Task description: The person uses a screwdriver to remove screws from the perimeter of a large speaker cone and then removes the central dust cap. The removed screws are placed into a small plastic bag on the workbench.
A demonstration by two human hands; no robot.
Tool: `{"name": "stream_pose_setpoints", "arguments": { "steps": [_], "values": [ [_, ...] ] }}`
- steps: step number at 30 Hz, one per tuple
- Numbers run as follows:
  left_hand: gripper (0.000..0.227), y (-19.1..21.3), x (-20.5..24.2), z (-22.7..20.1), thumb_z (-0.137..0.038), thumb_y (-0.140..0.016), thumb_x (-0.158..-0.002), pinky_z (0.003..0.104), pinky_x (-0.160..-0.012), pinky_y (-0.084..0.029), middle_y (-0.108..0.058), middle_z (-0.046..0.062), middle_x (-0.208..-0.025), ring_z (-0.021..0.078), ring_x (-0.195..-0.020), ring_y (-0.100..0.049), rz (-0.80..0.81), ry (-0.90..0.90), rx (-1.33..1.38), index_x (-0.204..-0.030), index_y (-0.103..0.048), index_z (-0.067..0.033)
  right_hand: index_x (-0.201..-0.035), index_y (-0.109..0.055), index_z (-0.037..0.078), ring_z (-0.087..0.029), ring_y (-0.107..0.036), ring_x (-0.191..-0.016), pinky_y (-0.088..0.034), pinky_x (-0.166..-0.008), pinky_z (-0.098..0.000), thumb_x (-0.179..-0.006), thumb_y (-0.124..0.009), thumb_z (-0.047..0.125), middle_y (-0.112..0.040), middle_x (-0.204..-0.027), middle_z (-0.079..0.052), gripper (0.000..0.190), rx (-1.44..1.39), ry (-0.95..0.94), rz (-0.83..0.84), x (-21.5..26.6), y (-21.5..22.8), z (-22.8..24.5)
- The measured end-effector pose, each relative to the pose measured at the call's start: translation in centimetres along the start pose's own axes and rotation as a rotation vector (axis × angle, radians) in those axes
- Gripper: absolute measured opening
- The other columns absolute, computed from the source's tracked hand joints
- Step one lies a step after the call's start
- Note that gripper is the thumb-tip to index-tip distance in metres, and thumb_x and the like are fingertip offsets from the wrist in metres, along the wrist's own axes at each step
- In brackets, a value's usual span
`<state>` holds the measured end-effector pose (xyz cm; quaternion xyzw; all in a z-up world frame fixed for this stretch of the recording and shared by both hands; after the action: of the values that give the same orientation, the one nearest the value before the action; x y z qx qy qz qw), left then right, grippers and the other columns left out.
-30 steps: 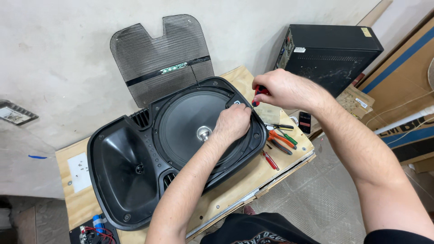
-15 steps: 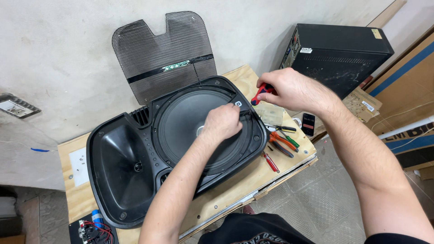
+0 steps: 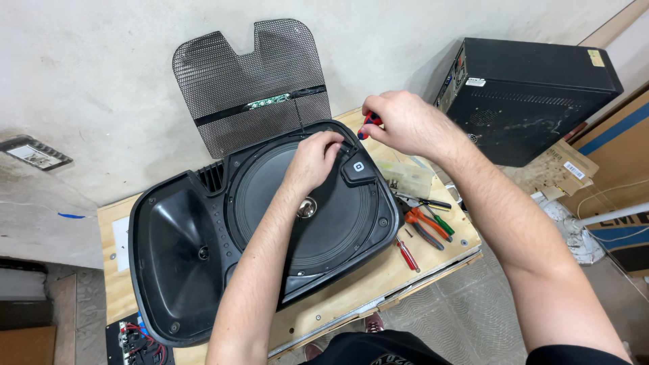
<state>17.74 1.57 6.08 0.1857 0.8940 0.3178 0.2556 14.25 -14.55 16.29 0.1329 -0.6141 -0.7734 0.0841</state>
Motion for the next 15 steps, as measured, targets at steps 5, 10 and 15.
{"name": "stream_pose_setpoints", "arguments": {
  "steps": [5, 10, 15],
  "values": [
    [0.022, -2.4, -2.7, 0.4, -0.014, -0.069, -0.111, 0.051, -0.102, -0.065, -0.081, 0.014, -0.113, 0.0386, -0.118, -0.078, -0.085, -0.094, 0.114, -0.131, -0.079, -0.0142, -0.123, -0.073, 0.010, -0.044, -0.081, -0.101, -0.067, -0.085, -0.0538, -0.105, -0.074, 0.027, -0.075, -0.104, -0.017, 0.025, -0.014, 0.029, 0.013, -2.9, -1.4, -0.8],
    [0.016, -3.9, -3.4, 1.5, -0.013, -0.073, -0.109, 0.047, -0.097, -0.066, -0.083, 0.013, -0.107, 0.0365, -0.112, -0.080, -0.123, -0.074, 0.136, -0.122, -0.082, -0.0146, -0.119, -0.073, 0.011, -0.042, -0.081, -0.099, -0.067, -0.082, -0.0524, -0.105, -0.074, 0.027, -0.074, -0.101, -0.016, 0.022, -0.013, 0.058, 0.035, -4.5, -2.3, -1.2],
    [0.008, -4.1, -3.4, 2.3, -0.010, -0.072, -0.108, 0.045, -0.094, -0.065, -0.081, 0.011, -0.098, 0.0334, -0.106, -0.081, -0.119, -0.025, 0.179, -0.110, -0.080, -0.0134, -0.118, -0.073, 0.008, -0.048, -0.080, -0.101, -0.067, -0.084, -0.0571, -0.103, -0.073, 0.024, -0.074, -0.100, -0.020, 0.022, -0.071, 0.110, 0.065, -5.1, -1.8, 0.1]
  ]
}}
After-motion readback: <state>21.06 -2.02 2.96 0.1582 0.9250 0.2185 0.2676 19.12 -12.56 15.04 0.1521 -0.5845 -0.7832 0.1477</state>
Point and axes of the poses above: each hand's wrist, its own x-axis away from the middle knuckle, its own y-axis out of the back of the hand, z = x × y, the point moved 10 cm from there along -x, towards the middle knuckle
